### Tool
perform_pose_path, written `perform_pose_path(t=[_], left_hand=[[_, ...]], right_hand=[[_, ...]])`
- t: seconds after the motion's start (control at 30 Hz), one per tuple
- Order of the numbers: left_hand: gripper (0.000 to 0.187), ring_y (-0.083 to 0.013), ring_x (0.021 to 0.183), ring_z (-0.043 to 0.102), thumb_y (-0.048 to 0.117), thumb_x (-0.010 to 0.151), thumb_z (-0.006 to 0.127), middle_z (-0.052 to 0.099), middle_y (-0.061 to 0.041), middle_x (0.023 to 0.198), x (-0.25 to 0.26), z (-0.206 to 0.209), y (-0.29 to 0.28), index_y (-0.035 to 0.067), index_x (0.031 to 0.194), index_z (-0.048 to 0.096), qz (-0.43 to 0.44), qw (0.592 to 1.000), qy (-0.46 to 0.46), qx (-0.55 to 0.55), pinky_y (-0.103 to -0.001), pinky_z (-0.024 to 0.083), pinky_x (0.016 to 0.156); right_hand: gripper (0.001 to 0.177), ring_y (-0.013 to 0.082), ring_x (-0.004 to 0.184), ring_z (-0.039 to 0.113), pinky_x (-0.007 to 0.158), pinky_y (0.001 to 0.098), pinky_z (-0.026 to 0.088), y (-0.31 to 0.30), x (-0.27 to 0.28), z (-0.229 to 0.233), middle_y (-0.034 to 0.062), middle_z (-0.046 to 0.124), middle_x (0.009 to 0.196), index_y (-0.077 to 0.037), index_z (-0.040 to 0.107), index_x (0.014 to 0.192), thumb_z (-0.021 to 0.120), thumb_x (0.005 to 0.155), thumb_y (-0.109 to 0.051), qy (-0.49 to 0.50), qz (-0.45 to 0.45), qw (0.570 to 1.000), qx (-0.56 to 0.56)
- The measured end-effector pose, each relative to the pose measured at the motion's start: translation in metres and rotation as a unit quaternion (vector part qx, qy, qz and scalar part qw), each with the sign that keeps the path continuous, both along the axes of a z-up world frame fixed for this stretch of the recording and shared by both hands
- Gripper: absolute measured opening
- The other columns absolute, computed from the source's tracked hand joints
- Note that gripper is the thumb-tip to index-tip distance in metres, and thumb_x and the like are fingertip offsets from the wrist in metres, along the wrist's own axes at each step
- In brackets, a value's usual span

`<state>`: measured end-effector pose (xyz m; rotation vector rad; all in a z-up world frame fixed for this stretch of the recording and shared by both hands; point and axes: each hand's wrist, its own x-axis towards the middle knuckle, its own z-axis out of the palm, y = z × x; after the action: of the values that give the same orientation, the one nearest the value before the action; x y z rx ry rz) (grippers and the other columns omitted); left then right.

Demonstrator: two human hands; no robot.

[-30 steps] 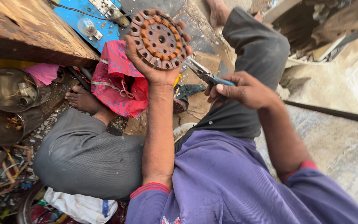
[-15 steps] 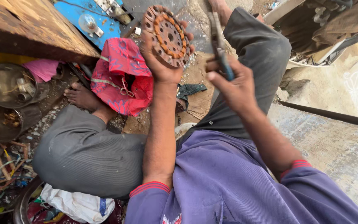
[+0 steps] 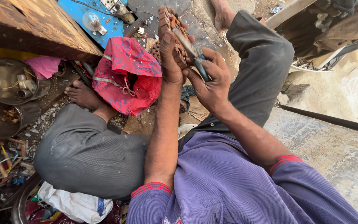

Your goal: The person sits on the floor and uses pliers to pull copper wire from the slots of a motor stator. They rotate the stator to access different sections and drop the removed wire into a red bag.

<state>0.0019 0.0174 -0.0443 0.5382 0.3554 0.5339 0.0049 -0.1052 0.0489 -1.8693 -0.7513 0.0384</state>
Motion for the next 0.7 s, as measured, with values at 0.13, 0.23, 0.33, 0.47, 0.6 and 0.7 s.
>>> perform_pose_path(t=[0.13, 0.23, 0.33, 0.47, 0.6, 0.7], left_hand=[[0.072, -0.019, 0.106, 0.061, 0.048, 0.1, 0.068, 0.058, -0.01, 0.125, -0.001, 0.002, 0.006, 0.001, 0.148, 0.044, 0.018, 0.998, 0.001, 0.062, -0.034, 0.056, 0.091], [0.074, -0.0131, 0.1, 0.056, 0.049, 0.098, 0.07, 0.056, -0.005, 0.114, -0.004, 0.005, 0.014, 0.008, 0.152, 0.04, 0.051, 0.983, 0.011, 0.174, -0.029, 0.052, 0.084], [0.075, -0.0115, 0.086, 0.052, 0.048, 0.095, 0.072, 0.053, -0.003, 0.103, -0.008, 0.005, 0.027, 0.006, 0.149, 0.04, 0.095, 0.975, 0.063, 0.189, -0.027, 0.047, 0.069], [0.068, -0.0172, 0.073, 0.043, 0.041, 0.096, 0.076, 0.042, -0.005, 0.09, -0.013, -0.005, 0.057, -0.004, 0.133, 0.042, 0.189, 0.97, 0.106, 0.109, -0.03, 0.04, 0.06], [0.068, -0.0097, 0.119, 0.059, 0.048, 0.099, 0.077, 0.058, -0.002, 0.133, -0.047, -0.014, 0.097, 0.01, 0.146, 0.045, 0.31, 0.922, 0.142, 0.182, -0.025, 0.05, 0.099], [0.075, -0.0156, 0.111, 0.059, 0.052, 0.092, 0.079, 0.056, -0.006, 0.13, -0.069, -0.005, 0.121, 0.008, 0.143, 0.047, 0.305, 0.937, 0.125, 0.114, -0.033, 0.053, 0.093]], right_hand=[[0.024, 0.02, 0.106, 0.069, 0.091, 0.0301, 0.055, 0.001, 0.006, -0.005, 0.0101, 0.07, 0.12, -0.004, 0.076, 0.108, 0.088, 0.088, -0.008, 0.01, 0.013, 1.0, 0.014], [0.016, 0.017, 0.108, 0.068, 0.094, 0.0291, 0.054, 0.0, 0.015, -0.006, 0.0082, 0.07, 0.122, -0.002, 0.073, 0.103, 0.084, 0.092, -0.006, 0.051, 0.059, 0.996, 0.031], [0.013, 0.0102, 0.1, 0.062, 0.09, 0.0261, 0.051, -0.001, 0.019, -0.009, 0.0021, 0.068, 0.111, -0.001, 0.073, 0.105, 0.08, 0.096, -0.007, 0.219, 0.074, 0.969, 0.089], [0.019, 0.0061, 0.083, 0.054, 0.076, 0.023, 0.045, -0.006, 0.023, -0.021, -0.0031, 0.064, 0.091, -0.004, 0.074, 0.109, 0.082, 0.093, -0.01, 0.335, 0.047, 0.938, 0.078], [0.014, 0.0064, 0.083, 0.062, 0.078, 0.0242, 0.052, 0.009, 0.004, -0.056, -0.0028, 0.07, 0.09, -0.003, 0.075, 0.098, 0.083, 0.09, -0.012, 0.355, 0.041, 0.933, 0.034], [0.022, 0.009, 0.082, 0.061, 0.075, 0.0266, 0.052, 0.037, -0.03, -0.094, -0.0006, 0.069, 0.09, -0.004, 0.076, 0.103, 0.085, 0.085, -0.014, 0.329, 0.069, 0.941, -0.03]])
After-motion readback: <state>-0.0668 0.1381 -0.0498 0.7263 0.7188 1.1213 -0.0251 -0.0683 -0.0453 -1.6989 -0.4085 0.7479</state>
